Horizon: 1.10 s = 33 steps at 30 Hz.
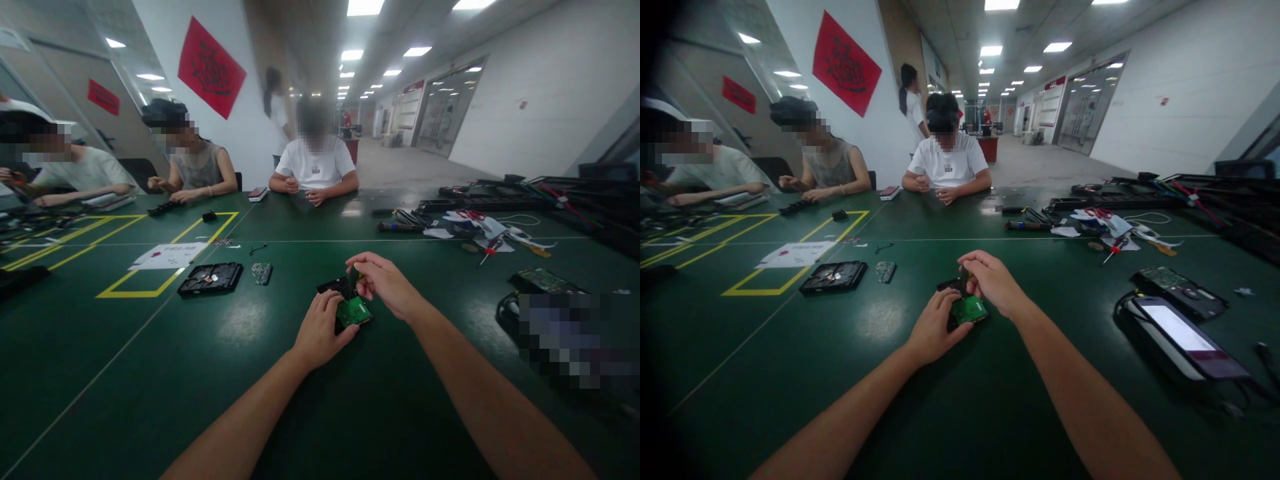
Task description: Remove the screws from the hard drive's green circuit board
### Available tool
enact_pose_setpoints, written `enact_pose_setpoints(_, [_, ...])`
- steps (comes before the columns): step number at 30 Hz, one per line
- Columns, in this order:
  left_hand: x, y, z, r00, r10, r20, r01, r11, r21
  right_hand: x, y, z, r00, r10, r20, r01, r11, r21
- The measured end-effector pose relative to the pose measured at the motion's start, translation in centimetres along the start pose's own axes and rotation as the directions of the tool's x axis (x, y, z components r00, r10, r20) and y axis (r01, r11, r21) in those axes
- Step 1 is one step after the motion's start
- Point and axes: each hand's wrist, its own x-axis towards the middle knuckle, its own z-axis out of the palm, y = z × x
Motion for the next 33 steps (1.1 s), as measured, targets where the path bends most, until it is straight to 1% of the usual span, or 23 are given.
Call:
enact_pose_setpoints(3, [0.0, 0.3, 0.1, 1.0, 0.005, -0.011, -0.004, 1.0, 0.019, 0.2, 0.3, -0.2, 0.998, 0.008, -0.055, -0.007, 1.0, 0.023])
enact_pose_setpoints(6, [0.0, 0.5, 0.2, 1.0, 0.006, -0.008, -0.006, 0.999, 0.044, 0.3, 0.5, -0.2, 0.998, -0.009, -0.068, 0.009, 1.0, 0.008])
enact_pose_setpoints(12, [0.0, 0.6, 0.2, 1.0, -0.006, -0.009, 0.006, 1.0, 0.026, 0.2, 0.4, -0.1, 0.999, -0.028, -0.016, 0.027, 0.997, -0.075])
enact_pose_setpoints(15, [0.2, 0.4, -0.1, 1.0, -0.015, 0.005, 0.015, 1.0, -0.007, 0.1, 0.3, 0.0, 1.0, -0.028, -0.001, 0.027, 0.996, -0.08])
enact_pose_setpoints(17, [0.4, 0.3, -0.4, 0.999, -0.011, 0.038, 0.012, 0.999, -0.041, 0.1, 0.5, 0.1, 0.999, -0.039, 0.031, 0.041, 0.996, -0.081])
enact_pose_setpoints(19, [0.7, 0.4, -0.5, 0.998, -0.041, 0.043, 0.044, 0.997, -0.068, 0.1, 0.9, 0.4, 0.997, -0.053, 0.06, 0.058, 0.995, -0.085])
enact_pose_setpoints(20, [0.7, 0.4, -0.5, 0.997, -0.065, 0.034, 0.067, 0.995, -0.073, 0.0, 1.1, 0.5, 0.997, -0.064, 0.038, 0.066, 0.995, -0.072])
enact_pose_setpoints(22, [0.8, 0.6, -0.2, 0.992, -0.123, -0.015, 0.121, 0.989, -0.087, 0.0, 1.7, 0.8, 0.991, -0.094, -0.094, 0.092, 0.995, -0.023])
enact_pose_setpoints(24, [0.8, 0.6, 0.3, 0.986, -0.152, -0.068, 0.144, 0.983, -0.114, -0.1, 2.1, 0.9, 0.983, -0.114, -0.145, 0.114, 0.993, -0.013])
enact_pose_setpoints(25, [0.7, 0.7, 0.5, 0.988, -0.138, -0.077, 0.128, 0.985, -0.118, -0.2, 2.2, 0.9, 0.981, -0.121, -0.151, 0.121, 0.993, -0.011])
enact_pose_setpoints(29, [0.2, 0.8, 0.8, 0.99, -0.09, -0.113, 0.08, 0.993, -0.087, -0.7, 1.9, 0.9, 0.989, -0.122, -0.088, 0.123, 0.992, 0.007])
enact_pose_setpoints(31, [0.1, 0.9, 0.6, 0.978, -0.107, -0.18, 0.098, 0.993, -0.059, -0.9, 1.6, 0.9, 0.992, -0.11, -0.054, 0.112, 0.993, 0.029])
enact_pose_setpoints(33, [0.1, 1.0, 0.4, 0.954, -0.128, -0.27, 0.119, 0.992, -0.05, -0.9, 1.3, 1.0, 0.994, -0.099, -0.039, 0.101, 0.994, 0.047])
